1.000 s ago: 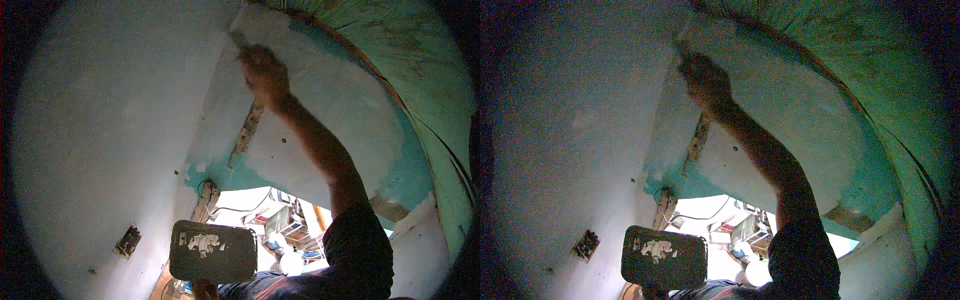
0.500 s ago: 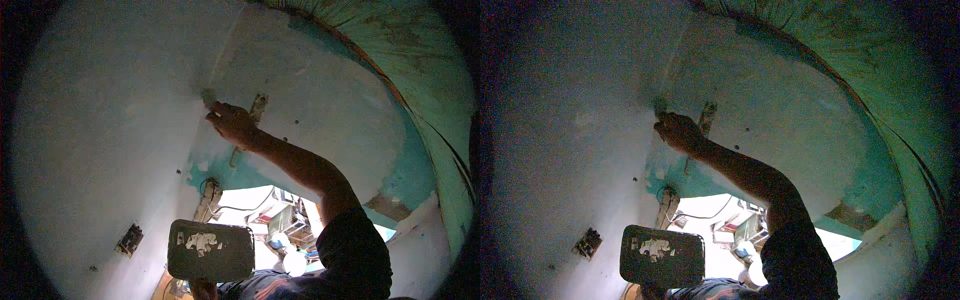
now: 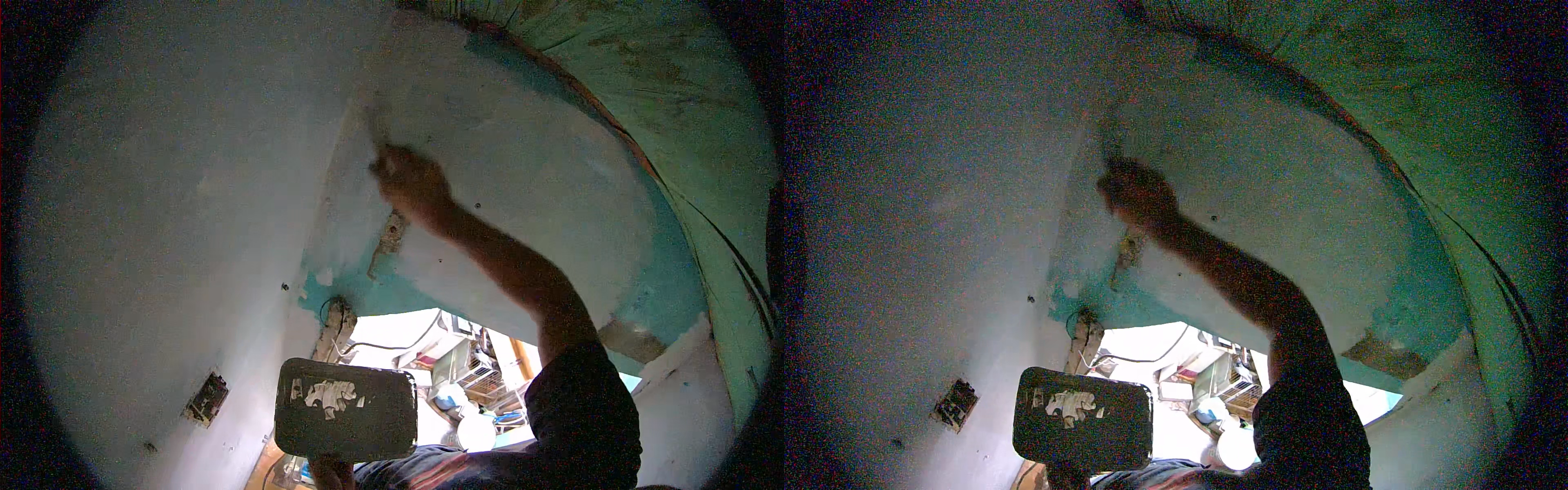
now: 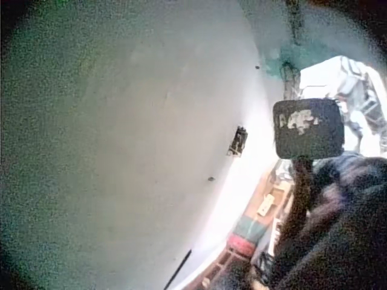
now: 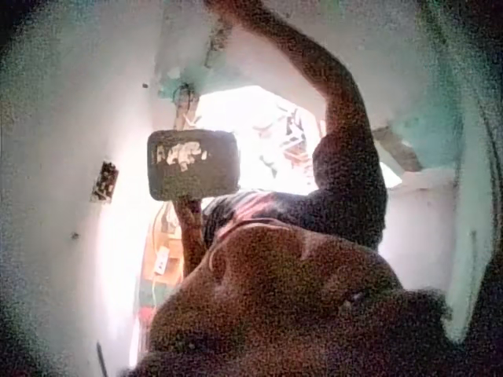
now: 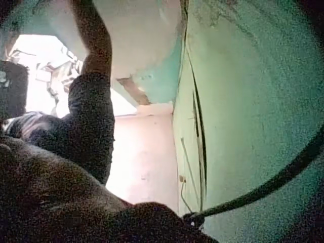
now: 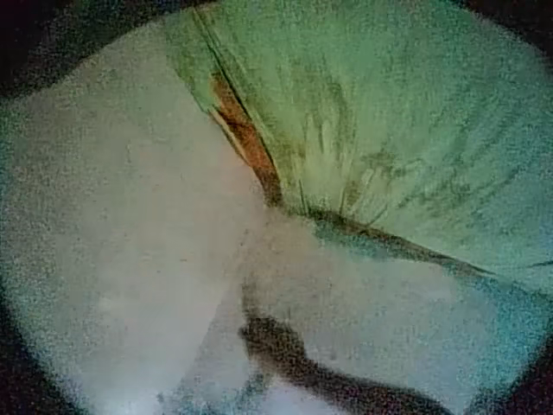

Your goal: Applying plaster or joint compound to a ceiling or upper wall area using a small putty knife.

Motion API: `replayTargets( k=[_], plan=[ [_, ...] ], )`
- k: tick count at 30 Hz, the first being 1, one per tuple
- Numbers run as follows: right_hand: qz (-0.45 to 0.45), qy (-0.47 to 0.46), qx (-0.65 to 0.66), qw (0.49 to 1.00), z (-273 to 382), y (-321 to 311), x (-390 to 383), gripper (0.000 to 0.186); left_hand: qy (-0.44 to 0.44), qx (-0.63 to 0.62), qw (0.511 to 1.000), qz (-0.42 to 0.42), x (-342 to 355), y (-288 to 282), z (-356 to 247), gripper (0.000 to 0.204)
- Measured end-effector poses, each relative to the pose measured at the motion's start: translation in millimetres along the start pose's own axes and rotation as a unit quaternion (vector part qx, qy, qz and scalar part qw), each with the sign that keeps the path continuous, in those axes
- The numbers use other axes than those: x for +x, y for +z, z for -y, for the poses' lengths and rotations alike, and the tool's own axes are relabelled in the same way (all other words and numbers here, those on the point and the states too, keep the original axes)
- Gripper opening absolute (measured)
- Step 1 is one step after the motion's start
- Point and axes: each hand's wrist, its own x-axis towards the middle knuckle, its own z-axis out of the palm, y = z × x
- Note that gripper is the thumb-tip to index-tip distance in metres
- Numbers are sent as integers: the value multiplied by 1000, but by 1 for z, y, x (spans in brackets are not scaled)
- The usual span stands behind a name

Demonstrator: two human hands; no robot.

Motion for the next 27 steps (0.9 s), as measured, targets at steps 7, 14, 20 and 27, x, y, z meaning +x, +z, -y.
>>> replayTargets(
  k=[7,14,20,27],
  plan=[
    [-62,-179,-89,978,-4,55,-23,38,7,0,1000,3,-7,9,-19,27],
    [-309,-143,-163,926,-30,-71,50,26,-14,-5,1000,11,-20,28,-17,27],
    [-46,-103,-48,992,-13,52,2,18,-9,-15,1000,11,-21,34,-24,27],
    [-109,-223,0,969,-4,69,-10,33,8,-34,999,21,-16,53,-32,27]
  ],
)
